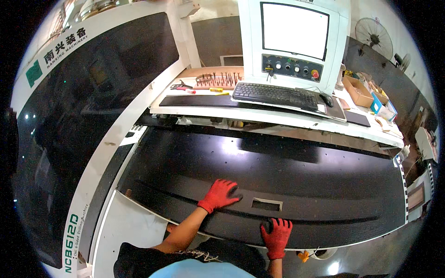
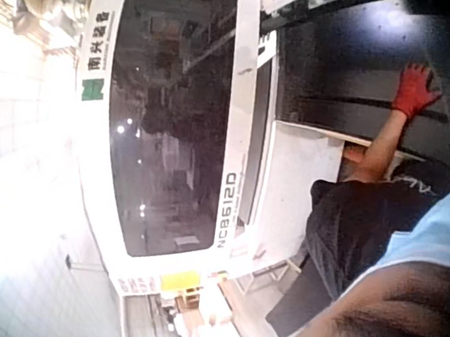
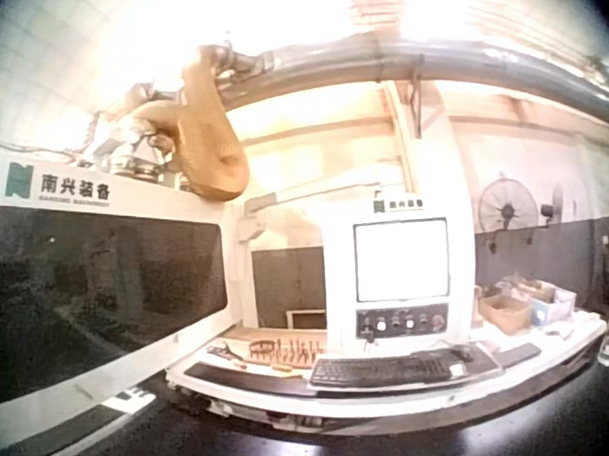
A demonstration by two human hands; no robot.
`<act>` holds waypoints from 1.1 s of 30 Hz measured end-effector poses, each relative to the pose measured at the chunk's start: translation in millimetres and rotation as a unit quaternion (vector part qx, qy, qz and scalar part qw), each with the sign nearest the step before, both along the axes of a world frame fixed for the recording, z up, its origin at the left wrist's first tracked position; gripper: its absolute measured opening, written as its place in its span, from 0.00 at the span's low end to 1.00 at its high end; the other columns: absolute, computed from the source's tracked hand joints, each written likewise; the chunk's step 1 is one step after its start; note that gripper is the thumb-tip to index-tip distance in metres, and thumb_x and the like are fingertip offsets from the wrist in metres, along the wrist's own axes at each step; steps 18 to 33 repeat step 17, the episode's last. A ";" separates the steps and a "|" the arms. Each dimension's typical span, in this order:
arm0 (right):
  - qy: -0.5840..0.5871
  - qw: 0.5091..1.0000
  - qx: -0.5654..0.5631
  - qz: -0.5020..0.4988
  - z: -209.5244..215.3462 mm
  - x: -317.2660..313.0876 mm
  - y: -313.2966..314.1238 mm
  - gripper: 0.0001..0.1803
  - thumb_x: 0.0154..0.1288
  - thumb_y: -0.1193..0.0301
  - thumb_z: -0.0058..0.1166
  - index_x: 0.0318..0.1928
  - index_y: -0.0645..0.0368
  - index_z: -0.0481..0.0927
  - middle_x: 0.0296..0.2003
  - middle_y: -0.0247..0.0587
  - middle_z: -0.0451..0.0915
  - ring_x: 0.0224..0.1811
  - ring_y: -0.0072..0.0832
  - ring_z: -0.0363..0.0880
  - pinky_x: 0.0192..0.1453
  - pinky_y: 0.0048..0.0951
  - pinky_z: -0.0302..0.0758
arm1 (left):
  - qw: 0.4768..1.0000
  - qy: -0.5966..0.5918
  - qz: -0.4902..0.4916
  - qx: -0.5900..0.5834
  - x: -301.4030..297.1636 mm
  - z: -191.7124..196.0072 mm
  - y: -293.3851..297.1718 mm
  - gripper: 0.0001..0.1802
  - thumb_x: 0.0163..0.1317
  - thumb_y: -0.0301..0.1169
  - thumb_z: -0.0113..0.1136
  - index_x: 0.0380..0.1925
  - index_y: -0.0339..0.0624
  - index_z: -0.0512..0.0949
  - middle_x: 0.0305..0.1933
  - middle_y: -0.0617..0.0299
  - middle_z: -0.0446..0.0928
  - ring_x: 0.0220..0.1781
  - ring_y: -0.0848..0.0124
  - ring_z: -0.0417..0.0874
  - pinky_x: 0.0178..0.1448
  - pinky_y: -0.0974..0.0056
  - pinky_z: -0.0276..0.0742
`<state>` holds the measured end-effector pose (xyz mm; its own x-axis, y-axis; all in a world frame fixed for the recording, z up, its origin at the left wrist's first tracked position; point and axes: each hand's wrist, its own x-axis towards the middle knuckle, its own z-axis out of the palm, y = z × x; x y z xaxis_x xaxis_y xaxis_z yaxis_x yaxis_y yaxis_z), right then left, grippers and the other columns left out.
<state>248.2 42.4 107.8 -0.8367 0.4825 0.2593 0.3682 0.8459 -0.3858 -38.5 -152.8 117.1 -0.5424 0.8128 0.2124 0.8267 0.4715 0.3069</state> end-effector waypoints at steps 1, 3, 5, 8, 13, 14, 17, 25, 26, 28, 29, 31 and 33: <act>-0.005 1.000 0.000 -0.001 -1.5 3.1 -0.7 0.28 0.57 0.51 0.73 0.53 0.53 0.86 0.52 0.46 0.83 0.63 0.49 0.76 0.78 0.57 0.61 | 1.000 0.001 0.002 -0.001 1.8 0.0 0.0 0.39 0.62 0.62 0.69 0.64 0.47 0.80 0.63 0.50 0.82 0.66 0.50 0.80 0.77 0.45 0.67; 0.015 1.000 0.006 0.000 -3.8 2.6 0.3 0.28 0.57 0.52 0.74 0.53 0.53 0.85 0.52 0.46 0.83 0.63 0.49 0.76 0.78 0.57 0.62 | 1.000 0.004 0.003 -0.004 2.3 1.1 2.8 0.39 0.62 0.62 0.69 0.64 0.47 0.80 0.63 0.49 0.82 0.66 0.49 0.80 0.77 0.45 0.67; 0.012 1.000 0.005 0.004 -1.4 4.2 -0.7 0.28 0.58 0.54 0.74 0.54 0.54 0.85 0.53 0.47 0.83 0.63 0.50 0.76 0.78 0.57 0.62 | 1.000 -0.014 0.004 -0.018 4.6 6.4 0.3 0.40 0.62 0.62 0.69 0.65 0.45 0.79 0.65 0.46 0.81 0.69 0.47 0.79 0.78 0.44 0.67; 0.000 1.000 0.002 0.007 -1.5 -0.1 -1.0 0.28 0.58 0.54 0.74 0.54 0.55 0.85 0.54 0.47 0.83 0.64 0.50 0.76 0.79 0.57 0.62 | 0.998 -0.032 0.017 -0.048 5.0 19.5 1.1 0.42 0.62 0.62 0.69 0.67 0.45 0.78 0.68 0.45 0.80 0.72 0.46 0.78 0.81 0.43 0.64; -0.008 1.000 0.012 0.005 -5.0 -1.0 -1.9 0.29 0.61 0.51 0.72 0.54 0.58 0.85 0.56 0.48 0.83 0.66 0.49 0.75 0.82 0.57 0.59 | 0.998 -0.048 0.010 -0.028 2.1 3.0 -3.4 0.42 0.62 0.63 0.69 0.68 0.46 0.77 0.69 0.46 0.80 0.72 0.45 0.77 0.81 0.42 0.64; -0.011 1.000 0.013 0.000 -6.0 -0.3 -2.4 0.29 0.61 0.50 0.72 0.55 0.57 0.85 0.57 0.48 0.83 0.66 0.49 0.75 0.82 0.57 0.59 | 0.998 -0.054 0.007 -0.027 0.4 3.5 -3.6 0.43 0.62 0.63 0.69 0.68 0.46 0.77 0.70 0.45 0.79 0.72 0.44 0.77 0.80 0.42 0.64; -0.011 1.000 0.015 -0.003 -6.3 -4.7 -5.6 0.30 0.61 0.50 0.72 0.55 0.57 0.85 0.58 0.48 0.83 0.67 0.49 0.75 0.82 0.57 0.58 | 0.997 -0.061 0.003 -0.045 1.3 7.3 -2.7 0.44 0.63 0.64 0.68 0.71 0.49 0.76 0.71 0.43 0.78 0.74 0.45 0.76 0.83 0.43 0.62; -0.011 1.000 0.015 -0.003 -6.3 -4.7 -5.6 0.30 0.61 0.50 0.72 0.55 0.57 0.85 0.58 0.48 0.83 0.67 0.49 0.75 0.82 0.57 0.58 | 0.997 -0.061 0.003 -0.045 1.3 7.3 -2.7 0.44 0.63 0.64 0.68 0.71 0.49 0.76 0.71 0.43 0.78 0.74 0.45 0.76 0.83 0.43 0.62; -0.011 1.000 0.015 -0.003 -6.3 -4.7 -5.6 0.30 0.61 0.50 0.72 0.55 0.57 0.85 0.58 0.48 0.83 0.67 0.49 0.75 0.82 0.57 0.58 | 0.997 -0.061 0.003 -0.045 1.3 7.3 -2.7 0.44 0.63 0.64 0.68 0.71 0.49 0.76 0.71 0.43 0.78 0.74 0.45 0.76 0.83 0.43 0.62; -0.011 1.000 0.015 -0.003 -6.3 -4.7 -5.6 0.30 0.61 0.50 0.72 0.55 0.57 0.85 0.58 0.48 0.83 0.67 0.49 0.75 0.82 0.57 0.58 | 0.997 -0.061 0.003 -0.045 1.3 7.3 -2.7 0.44 0.63 0.64 0.68 0.71 0.49 0.76 0.71 0.43 0.78 0.74 0.45 0.76 0.83 0.43 0.62; -0.011 1.000 0.015 -0.003 -6.3 -4.7 -5.6 0.30 0.61 0.50 0.72 0.55 0.57 0.85 0.58 0.48 0.83 0.67 0.49 0.75 0.82 0.57 0.58 | 0.997 -0.061 0.003 -0.045 1.3 7.3 -2.7 0.44 0.63 0.64 0.68 0.71 0.49 0.76 0.71 0.43 0.78 0.74 0.45 0.76 0.83 0.43 0.62; -0.011 1.000 0.015 -0.003 -6.3 -4.7 -5.6 0.30 0.61 0.50 0.72 0.55 0.57 0.85 0.58 0.48 0.83 0.67 0.49 0.75 0.82 0.57 0.58 | 0.997 -0.061 0.003 -0.045 1.3 7.3 -2.7 0.44 0.63 0.64 0.68 0.71 0.49 0.76 0.71 0.43 0.78 0.74 0.45 0.76 0.83 0.43 0.62; -0.011 1.000 0.015 -0.003 -6.3 -4.7 -5.6 0.30 0.61 0.50 0.72 0.55 0.57 0.85 0.58 0.48 0.83 0.67 0.49 0.75 0.82 0.57 0.58 | 0.997 -0.061 0.003 -0.045 1.3 7.3 -2.7 0.44 0.63 0.64 0.68 0.71 0.49 0.76 0.71 0.43 0.78 0.74 0.45 0.76 0.83 0.43 0.62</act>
